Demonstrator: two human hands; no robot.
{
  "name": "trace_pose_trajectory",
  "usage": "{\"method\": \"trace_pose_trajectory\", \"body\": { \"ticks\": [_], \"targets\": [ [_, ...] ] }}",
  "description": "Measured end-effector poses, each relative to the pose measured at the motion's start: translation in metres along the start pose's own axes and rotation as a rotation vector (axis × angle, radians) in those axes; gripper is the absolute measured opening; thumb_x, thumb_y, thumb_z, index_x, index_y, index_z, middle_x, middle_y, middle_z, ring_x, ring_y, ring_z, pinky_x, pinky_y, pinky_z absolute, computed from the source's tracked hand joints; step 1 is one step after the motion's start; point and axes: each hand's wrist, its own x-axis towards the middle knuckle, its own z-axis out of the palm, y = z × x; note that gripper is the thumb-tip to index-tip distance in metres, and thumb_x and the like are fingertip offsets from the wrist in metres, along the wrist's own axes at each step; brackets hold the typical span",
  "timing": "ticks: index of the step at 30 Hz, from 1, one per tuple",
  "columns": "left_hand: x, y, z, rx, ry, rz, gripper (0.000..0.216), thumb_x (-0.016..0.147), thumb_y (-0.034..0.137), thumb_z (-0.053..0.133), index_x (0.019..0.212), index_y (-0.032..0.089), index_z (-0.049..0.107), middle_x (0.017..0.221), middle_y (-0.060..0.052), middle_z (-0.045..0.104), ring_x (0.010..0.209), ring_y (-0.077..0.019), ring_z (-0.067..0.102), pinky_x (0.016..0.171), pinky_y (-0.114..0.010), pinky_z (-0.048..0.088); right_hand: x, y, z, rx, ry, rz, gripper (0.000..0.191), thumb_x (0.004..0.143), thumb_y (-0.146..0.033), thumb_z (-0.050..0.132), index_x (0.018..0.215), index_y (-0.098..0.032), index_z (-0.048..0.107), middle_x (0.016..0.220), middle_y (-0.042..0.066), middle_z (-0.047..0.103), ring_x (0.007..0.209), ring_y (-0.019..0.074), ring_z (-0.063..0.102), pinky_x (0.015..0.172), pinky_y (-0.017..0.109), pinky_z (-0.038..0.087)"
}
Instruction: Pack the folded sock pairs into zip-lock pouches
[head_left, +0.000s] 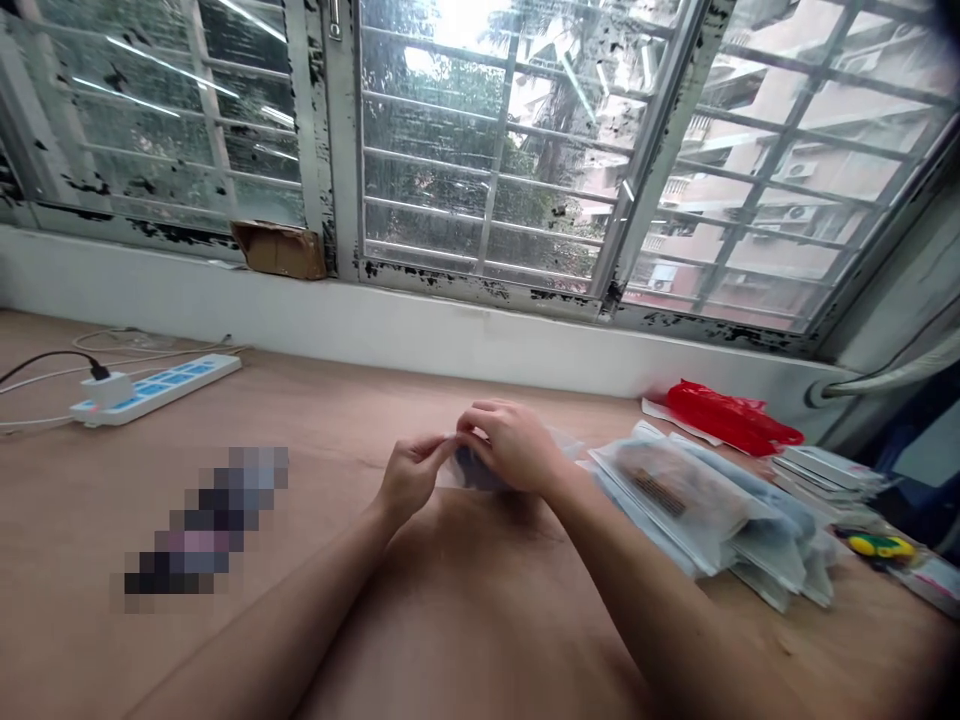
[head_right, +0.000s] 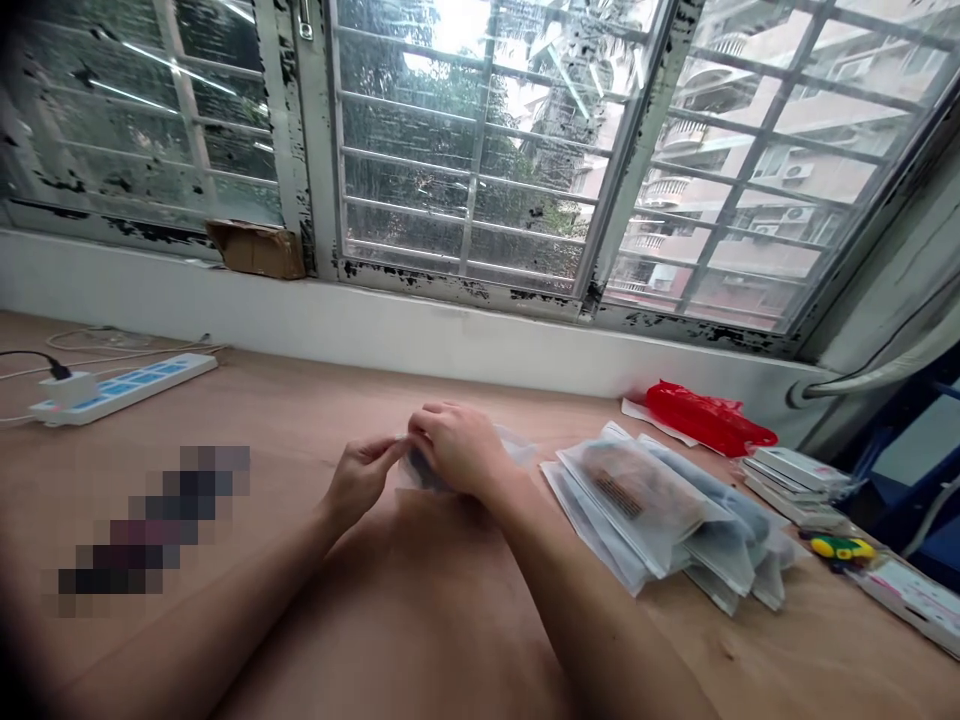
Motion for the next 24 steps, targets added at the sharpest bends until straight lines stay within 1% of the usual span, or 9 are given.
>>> {"method": "trace_pose_trajectory", "body": {
  "ticks": [5, 7, 10, 13, 16, 18, 20, 22, 24],
  "targets": [
    [0.015, -0.004, -0.027, -0.050, 0.228, -0.035, 0.030, 0.075, 0.045, 0.072, 0.082, 0.016, 0.078, 0.080, -0.004, 0.075, 0.074, -0.0185, 0.065, 0.072, -0.028, 0.051, -0.028, 0.045, -0.013, -0.035, 0.000, 0.195, 0.015, 0.093, -0.027, 0.056, 0.085, -0.022, 0.067, 0.087, 0.001, 0.068, 0.076, 0.0152, 0.059, 0.066, 0.027, 0.035],
    [0.019, -0.007, -0.031, -0.044, 0.254, -0.039, 0.032, 0.074, 0.045, 0.073, 0.082, 0.015, 0.077, 0.080, -0.004, 0.075, 0.074, -0.0180, 0.064, 0.072, -0.027, 0.050, -0.045, 0.061, -0.015, -0.007, 0.018, 0.284, 0.016, 0.093, -0.029, 0.055, 0.084, -0.022, 0.067, 0.087, 0.001, 0.069, 0.075, 0.0155, 0.060, 0.067, 0.027, 0.037],
    [0.018, -0.011, -0.024, -0.078, 0.204, -0.067, 0.033, 0.076, 0.047, 0.072, 0.083, 0.015, 0.077, 0.078, -0.004, 0.074, 0.072, -0.0171, 0.064, 0.069, -0.026, 0.050, -0.065, 0.070, -0.011, 0.109, 0.062, 0.360, 0.013, 0.090, -0.033, 0.059, 0.093, -0.022, 0.066, 0.092, 0.002, 0.070, 0.083, 0.0172, 0.064, 0.072, 0.027, 0.041],
    [0.011, -0.009, -0.013, -0.112, 0.093, -0.092, 0.035, 0.079, 0.049, 0.068, 0.084, 0.015, 0.076, 0.079, -0.004, 0.074, 0.073, -0.0179, 0.065, 0.069, -0.027, 0.051, -0.072, 0.064, -0.003, 0.152, 0.030, 0.329, 0.032, 0.078, -0.039, 0.072, 0.104, -0.022, 0.064, 0.101, 0.003, 0.070, 0.091, 0.0192, 0.063, 0.076, 0.027, 0.042],
    [0.007, -0.003, -0.007, -0.063, -0.017, -0.090, 0.036, 0.080, 0.048, 0.067, 0.095, 0.016, 0.075, 0.103, -0.008, 0.074, 0.096, -0.0229, 0.066, 0.086, -0.031, 0.051, -0.067, 0.060, -0.005, 0.077, -0.084, 0.268, 0.014, 0.085, -0.034, 0.064, 0.091, -0.022, 0.068, 0.086, 0.002, 0.071, 0.079, 0.0171, 0.062, 0.069, 0.026, 0.040],
    [0.008, -0.002, -0.008, -0.023, -0.004, -0.070, 0.042, 0.080, 0.048, 0.067, 0.108, 0.017, 0.071, 0.117, -0.010, 0.070, 0.111, -0.0257, 0.062, 0.097, -0.036, 0.047, -0.064, 0.064, -0.013, -0.013, -0.077, 0.289, 0.019, 0.091, -0.031, 0.054, 0.082, -0.021, 0.068, 0.078, 0.002, 0.071, 0.073, 0.0169, 0.062, 0.065, 0.026, 0.038],
    [0.011, -0.006, -0.012, 0.005, 0.057, -0.055, 0.048, 0.080, 0.049, 0.066, 0.116, 0.017, 0.066, 0.119, -0.012, 0.068, 0.115, -0.0270, 0.060, 0.101, -0.040, 0.045, -0.062, 0.074, -0.022, -0.140, 0.051, 0.360, 0.025, 0.094, -0.029, 0.047, 0.083, -0.021, 0.068, 0.089, 0.005, 0.073, 0.079, 0.0189, 0.064, 0.067, 0.027, 0.039],
    [0.015, -0.012, -0.017, 0.024, 0.120, -0.057, 0.049, 0.081, 0.050, 0.063, 0.115, 0.015, 0.065, 0.118, -0.013, 0.068, 0.115, -0.0270, 0.060, 0.102, -0.041, 0.044, -0.066, 0.086, -0.027, -0.266, 0.190, 0.408, 0.028, 0.096, -0.024, 0.041, 0.088, -0.022, 0.068, 0.114, 0.006, 0.070, 0.097, 0.0217, 0.062, 0.075, 0.030, 0.041],
    [0.017, -0.019, -0.020, 0.049, 0.147, -0.075, 0.049, 0.082, 0.051, 0.060, 0.113, 0.014, 0.065, 0.117, -0.013, 0.068, 0.114, -0.0265, 0.060, 0.102, -0.041, 0.044, -0.074, 0.096, -0.024, -0.339, 0.185, 0.398, 0.030, 0.095, -0.018, 0.039, 0.088, -0.021, 0.067, 0.130, 0.006, 0.062, 0.114, 0.0233, 0.056, 0.083, 0.032, 0.041]
  ]
}}
